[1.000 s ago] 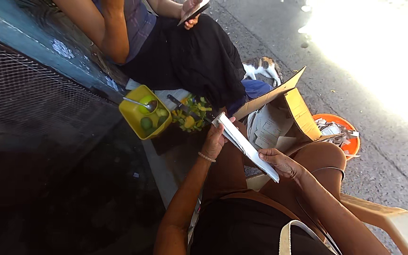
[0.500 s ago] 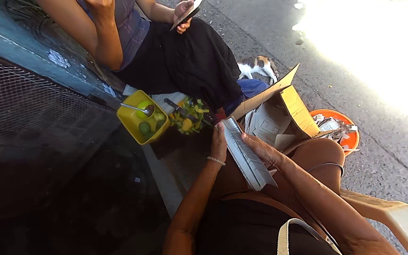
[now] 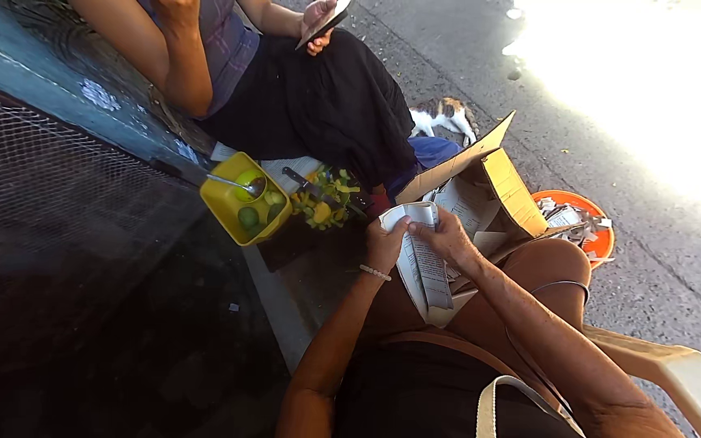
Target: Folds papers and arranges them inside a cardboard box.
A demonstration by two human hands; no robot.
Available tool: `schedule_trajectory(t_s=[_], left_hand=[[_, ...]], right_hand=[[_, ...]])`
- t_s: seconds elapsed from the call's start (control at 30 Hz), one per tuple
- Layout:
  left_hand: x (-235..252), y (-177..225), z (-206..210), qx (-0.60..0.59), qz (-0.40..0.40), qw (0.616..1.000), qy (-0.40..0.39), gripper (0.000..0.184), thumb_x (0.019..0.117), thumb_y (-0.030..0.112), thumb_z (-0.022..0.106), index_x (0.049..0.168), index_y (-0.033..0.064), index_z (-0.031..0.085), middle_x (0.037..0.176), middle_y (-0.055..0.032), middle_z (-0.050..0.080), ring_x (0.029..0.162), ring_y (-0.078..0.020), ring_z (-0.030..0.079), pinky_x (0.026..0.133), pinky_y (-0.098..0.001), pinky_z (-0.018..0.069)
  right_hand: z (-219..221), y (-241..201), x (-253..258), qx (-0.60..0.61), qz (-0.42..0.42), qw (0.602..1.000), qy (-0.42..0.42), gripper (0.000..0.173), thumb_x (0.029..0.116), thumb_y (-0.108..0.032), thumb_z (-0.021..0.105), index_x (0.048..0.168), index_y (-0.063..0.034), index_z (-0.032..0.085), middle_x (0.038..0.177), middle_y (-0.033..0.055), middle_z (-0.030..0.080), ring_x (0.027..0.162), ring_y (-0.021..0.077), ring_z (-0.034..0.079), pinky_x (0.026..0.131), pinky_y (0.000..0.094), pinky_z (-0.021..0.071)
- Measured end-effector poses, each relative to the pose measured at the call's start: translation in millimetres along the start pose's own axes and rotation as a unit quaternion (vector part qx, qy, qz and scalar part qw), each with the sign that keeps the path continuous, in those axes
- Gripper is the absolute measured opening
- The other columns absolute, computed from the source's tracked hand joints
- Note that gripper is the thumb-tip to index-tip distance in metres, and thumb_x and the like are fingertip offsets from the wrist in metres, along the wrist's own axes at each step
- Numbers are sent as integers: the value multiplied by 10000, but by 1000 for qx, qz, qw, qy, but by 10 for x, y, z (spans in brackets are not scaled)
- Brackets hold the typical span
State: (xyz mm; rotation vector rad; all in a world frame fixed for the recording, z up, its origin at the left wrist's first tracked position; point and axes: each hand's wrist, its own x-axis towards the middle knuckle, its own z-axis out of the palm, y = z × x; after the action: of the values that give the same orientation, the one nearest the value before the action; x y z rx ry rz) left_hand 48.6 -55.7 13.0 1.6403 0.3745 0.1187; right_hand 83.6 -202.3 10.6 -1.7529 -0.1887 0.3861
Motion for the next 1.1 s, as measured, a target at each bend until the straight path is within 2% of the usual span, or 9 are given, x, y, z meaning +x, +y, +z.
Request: schedule_trajectory(t_s=[0.13, 0.23, 0.3, 0.37, 0.57, 0.8, 0.97, 1.03, 1.1], left_hand=[[40, 19, 37, 16, 28, 999, -30, 227, 937, 89, 738, 1141, 0, 695, 967, -86, 741, 849, -113, 711, 821, -319, 598], [125, 96, -26, 108, 149, 982, -50, 283, 958, 67, 701, 1227, 0, 643, 1084, -127, 713, 940, -162, 708, 866, -352, 596], [182, 178, -76, 180, 239, 954, -32, 157, 964, 64, 688, 1097, -20, 689, 998, -128, 725, 897, -163, 710, 842, -330, 589], [206, 251, -103, 235, 287, 928, -23, 94, 966, 48, 679, 1006, -22, 726, 941, -128, 740, 871, -175, 723, 839, -329, 593], [190, 270, -86, 338, 265, 902, -44, 126, 989, 81, 656, 960, -33, 702, 838, -146, 697, 770, -239, 697, 747, -386, 584], [220, 131, -44, 347, 355, 867, -50, 90, 949, 17, 634, 900, -30, 694, 802, -137, 676, 731, -236, 691, 686, -368, 590], [251, 70, -45, 311, 443, 840, -45, 109, 917, 30, 626, 855, -21, 700, 777, -121, 671, 697, -198, 676, 643, -307, 579], [250, 46, -20, 318, 478, 818, -26, 134, 922, 48, 624, 832, -22, 695, 740, -115, 650, 666, -196, 661, 609, -296, 566], [243, 16, 26, 345, 506, 791, 1, 141, 919, 44, 629, 815, -25, 691, 703, -113, 621, 618, -205, 643, 563, -297, 554]], right_hand=[[-119, -164, 141, -58, -96, 992, 55, 124, 971, -146, 701, 1052, -54, 682, 750, 70, 687, 598, 146, 647, 576, 352, 549], [-165, -237, 187, -85, -125, 988, 43, 76, 977, -129, 695, 1030, -80, 720, 774, 49, 703, 614, 126, 648, 603, 344, 549], [-178, -258, 206, -115, -140, 983, 40, 75, 990, -136, 673, 988, -86, 729, 747, 41, 683, 597, 126, 611, 593, 358, 510], [-174, -281, 212, -138, -134, 981, 40, 109, 1003, -142, 653, 937, -88, 721, 704, 37, 656, 574, 134, 589, 566, 366, 479], [-148, -273, 239, -168, -104, 980, 33, 159, 1022, -114, 606, 893, -42, 666, 679, 71, 606, 598, 188, 587, 589, 410, 479], [-207, -293, 257, -199, -93, 975, -9, 233, 1024, -122, 611, 809, -51, 664, 643, 67, 582, 584, 190, 570, 576, 412, 458], [-268, -293, 247, -41, -7, 998, -50, 246, 1002, -74, 628, 760, -43, 656, 621, 73, 601, 510, 142, 539, 497, 313, 440], [-255, -245, 265, 57, 30, 996, -65, 236, 972, -18, 618, 739, -34, 646, 602, 62, 608, 480, 103, 542, 459, 249, 455], [-200, -205, 298, 103, 75, 990, -55, 240, 954, 8, 617, 717, -32, 626, 584, 54, 601, 464, 90, 540, 446, 234, 461]])
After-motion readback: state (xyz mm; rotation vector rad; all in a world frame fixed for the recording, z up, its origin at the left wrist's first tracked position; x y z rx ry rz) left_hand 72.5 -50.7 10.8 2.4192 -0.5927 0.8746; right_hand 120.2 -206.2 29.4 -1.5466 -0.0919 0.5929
